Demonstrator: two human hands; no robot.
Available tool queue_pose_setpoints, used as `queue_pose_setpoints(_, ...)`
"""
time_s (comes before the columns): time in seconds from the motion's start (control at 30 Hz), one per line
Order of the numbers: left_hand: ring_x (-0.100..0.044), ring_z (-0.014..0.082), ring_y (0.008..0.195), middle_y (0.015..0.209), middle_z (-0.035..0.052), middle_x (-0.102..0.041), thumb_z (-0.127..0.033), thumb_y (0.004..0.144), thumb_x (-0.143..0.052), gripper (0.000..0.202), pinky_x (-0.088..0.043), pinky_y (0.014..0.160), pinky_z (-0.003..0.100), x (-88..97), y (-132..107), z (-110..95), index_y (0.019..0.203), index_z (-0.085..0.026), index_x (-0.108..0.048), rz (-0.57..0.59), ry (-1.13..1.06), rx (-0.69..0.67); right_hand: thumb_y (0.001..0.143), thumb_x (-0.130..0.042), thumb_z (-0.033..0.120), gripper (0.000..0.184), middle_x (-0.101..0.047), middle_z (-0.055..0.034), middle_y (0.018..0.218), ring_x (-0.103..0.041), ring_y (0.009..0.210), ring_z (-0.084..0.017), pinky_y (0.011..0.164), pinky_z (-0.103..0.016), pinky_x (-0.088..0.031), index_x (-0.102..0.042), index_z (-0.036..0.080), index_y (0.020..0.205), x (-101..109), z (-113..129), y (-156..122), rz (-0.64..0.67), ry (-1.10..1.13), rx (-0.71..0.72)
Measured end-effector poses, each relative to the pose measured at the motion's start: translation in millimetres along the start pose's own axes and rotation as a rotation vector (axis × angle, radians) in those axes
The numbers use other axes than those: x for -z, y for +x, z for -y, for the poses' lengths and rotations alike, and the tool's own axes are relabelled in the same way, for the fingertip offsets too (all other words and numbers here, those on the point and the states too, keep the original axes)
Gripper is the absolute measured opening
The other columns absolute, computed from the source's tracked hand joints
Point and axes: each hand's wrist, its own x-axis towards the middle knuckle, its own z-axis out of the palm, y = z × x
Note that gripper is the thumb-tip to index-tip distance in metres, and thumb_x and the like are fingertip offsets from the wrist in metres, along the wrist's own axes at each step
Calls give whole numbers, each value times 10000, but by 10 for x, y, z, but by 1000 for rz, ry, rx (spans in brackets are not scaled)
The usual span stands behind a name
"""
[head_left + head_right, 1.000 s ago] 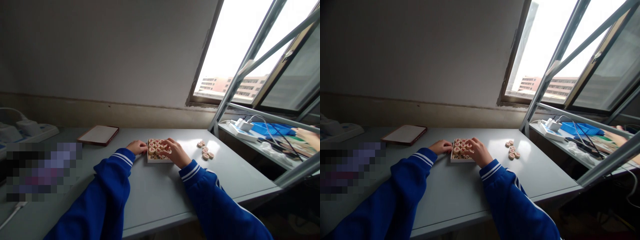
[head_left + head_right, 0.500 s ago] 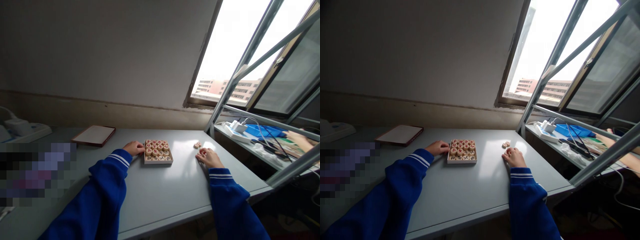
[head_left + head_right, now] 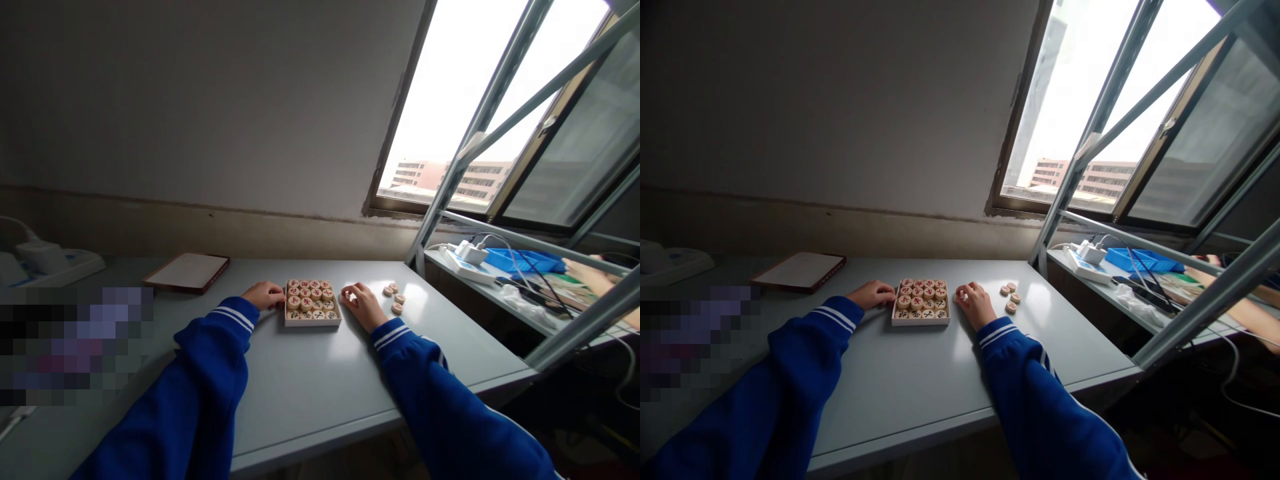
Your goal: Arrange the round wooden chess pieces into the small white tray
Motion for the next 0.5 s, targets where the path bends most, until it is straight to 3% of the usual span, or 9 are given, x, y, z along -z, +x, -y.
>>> queue_pose_setpoints(0.1,-461,136,553,504,-7,-497,-401,640,-446,281,-336,578,240,-7,-2,6,572,-162,-577,-11,-1,-9,777,-541,255,128,-574,-44,884,-538,673,-133,716,-313,-399,-608,185,862,49,139,39,-98,-57,-4)
queue_pose_setpoints(0.2,-450,131,546,500,-9,-488,-420,648,-438,295,-333,578,239,-10,-11,6,578,-162,-564,-8,-12,-23,796,-523,303,185,-569,-42,937,-520,625,-96,726,-300,-377,-593,192,926,90,320,-2,-174,26,129)
queue_pose_setpoints(0.3,-447,129,547,504,-10,-491,-440,661,-429,318,-330,576,240,4,-30,-12,593,-156,-555,6,-19,-21,789,-537,346,200,-563,-36,956,-540,732,-116,734,-291,-363,-596,218,930,72,483,-57,-89,113,239)
queue_pose_setpoints(0.5,-471,152,562,541,11,-528,-672,636,-384,539,-331,566,260,29,-98,-140,583,-158,-536,-4,85,58,795,-528,360,192,-565,-38,982,-526,904,-175,755,-322,-325,-592,251,939,-20,573,-54,10,59,164)
